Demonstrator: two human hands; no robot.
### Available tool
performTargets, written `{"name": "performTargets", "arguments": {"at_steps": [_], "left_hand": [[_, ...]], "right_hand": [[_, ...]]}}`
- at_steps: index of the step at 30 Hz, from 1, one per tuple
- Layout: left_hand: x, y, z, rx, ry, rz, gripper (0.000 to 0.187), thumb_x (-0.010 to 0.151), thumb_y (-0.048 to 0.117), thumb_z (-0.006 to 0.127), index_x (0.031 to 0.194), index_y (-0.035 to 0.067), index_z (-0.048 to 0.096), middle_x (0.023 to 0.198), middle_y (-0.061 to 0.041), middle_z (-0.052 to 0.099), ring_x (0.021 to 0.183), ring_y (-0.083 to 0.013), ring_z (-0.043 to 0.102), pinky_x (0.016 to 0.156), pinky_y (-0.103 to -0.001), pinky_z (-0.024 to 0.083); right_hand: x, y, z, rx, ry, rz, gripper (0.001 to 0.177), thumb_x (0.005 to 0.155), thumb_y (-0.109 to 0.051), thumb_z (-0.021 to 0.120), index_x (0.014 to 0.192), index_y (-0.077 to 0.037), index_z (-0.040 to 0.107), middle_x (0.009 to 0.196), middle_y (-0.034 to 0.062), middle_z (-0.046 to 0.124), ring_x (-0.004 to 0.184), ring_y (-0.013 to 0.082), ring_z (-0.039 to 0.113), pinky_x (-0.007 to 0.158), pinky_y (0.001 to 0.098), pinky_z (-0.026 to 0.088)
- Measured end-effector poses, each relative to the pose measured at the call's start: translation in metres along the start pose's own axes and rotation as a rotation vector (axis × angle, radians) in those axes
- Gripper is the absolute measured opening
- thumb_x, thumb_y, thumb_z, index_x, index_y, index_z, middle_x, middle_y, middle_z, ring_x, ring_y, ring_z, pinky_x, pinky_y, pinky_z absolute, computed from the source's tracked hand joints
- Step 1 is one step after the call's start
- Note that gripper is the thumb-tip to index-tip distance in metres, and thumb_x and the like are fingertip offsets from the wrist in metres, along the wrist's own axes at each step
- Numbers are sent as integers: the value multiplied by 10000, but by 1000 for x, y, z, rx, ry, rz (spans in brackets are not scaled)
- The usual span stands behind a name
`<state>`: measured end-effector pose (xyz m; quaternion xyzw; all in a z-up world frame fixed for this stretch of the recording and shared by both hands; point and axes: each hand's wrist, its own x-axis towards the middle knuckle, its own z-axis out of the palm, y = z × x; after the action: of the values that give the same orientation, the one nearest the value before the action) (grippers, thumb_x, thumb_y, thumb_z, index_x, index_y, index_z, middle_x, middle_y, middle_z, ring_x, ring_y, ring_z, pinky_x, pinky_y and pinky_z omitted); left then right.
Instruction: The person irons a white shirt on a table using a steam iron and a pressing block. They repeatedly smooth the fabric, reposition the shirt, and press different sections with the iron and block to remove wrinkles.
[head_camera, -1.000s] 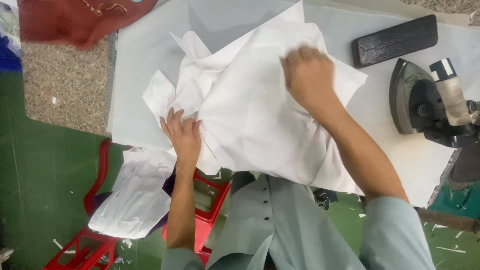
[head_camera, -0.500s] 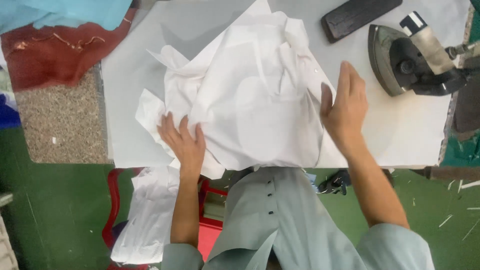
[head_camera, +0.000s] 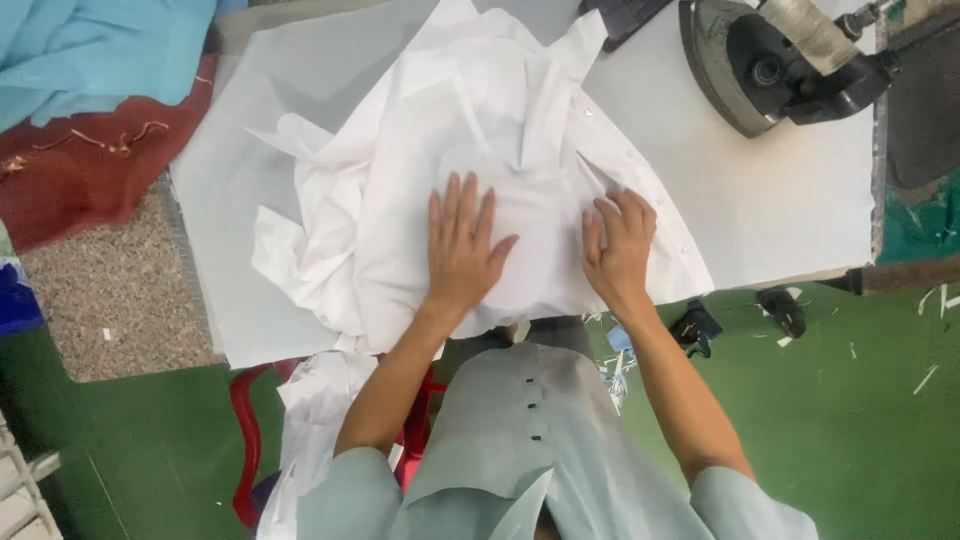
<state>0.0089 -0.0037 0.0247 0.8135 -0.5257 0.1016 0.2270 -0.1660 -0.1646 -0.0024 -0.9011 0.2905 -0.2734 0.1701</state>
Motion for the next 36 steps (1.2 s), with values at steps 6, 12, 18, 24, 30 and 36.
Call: {"name": "performTargets", "arguments": {"at_steps": [6,12,18,24,30,36], "left_hand": [[-42,77,31,-67,-139,115,721,1023,611,392,1509,88,486,1573,-214,433,1476,-388,404,1196,-620,303],[-43,84,64,-35,-166,173,756,993,672,287,1482,141,513,1600,-123,417,1512,-318,350,1219,-623,268],[-18,59,57,-71,-34,286,469,1046,435,481,1297,77,651,1409,-171,591,1378,-350,528,1157,-556,415],[14,10,36,-121,-25,234,413,992,370,617,1244,51,693,1327,-190,647,1293,-378,591,1131,-575,422],[18,-17,16,-126,-6,126,500,1023,372,592,1388,29,611,1433,-207,587,1376,-389,523,1187,-565,364],[19,-28,9,-93,-438,-90,759,1061,570,443,1622,77,308,1692,-199,226,1567,-380,172,1259,-612,48]], "right_hand": [[77,37,73,133,-363,214,532,1021,-522,702,1076,6,726,1191,151,608,1235,356,516,1014,478,416],[102,10,16,224,-312,155,290,1030,-226,723,1181,19,688,1158,140,566,1126,329,564,962,420,484],[32,10,13,233,169,-176,238,1048,-61,556,1261,30,611,1278,208,572,1204,428,553,1022,560,451],[-17,5,22,42,-107,112,356,1094,-194,526,1280,82,654,1344,258,591,1256,443,522,1070,564,384],[-16,-34,29,10,18,20,480,1066,-273,500,1428,41,526,1524,230,468,1415,438,426,1165,538,356],[-26,-27,47,99,-160,161,533,1103,-309,465,1541,-10,415,1590,229,381,1443,413,404,1169,532,348]]}}
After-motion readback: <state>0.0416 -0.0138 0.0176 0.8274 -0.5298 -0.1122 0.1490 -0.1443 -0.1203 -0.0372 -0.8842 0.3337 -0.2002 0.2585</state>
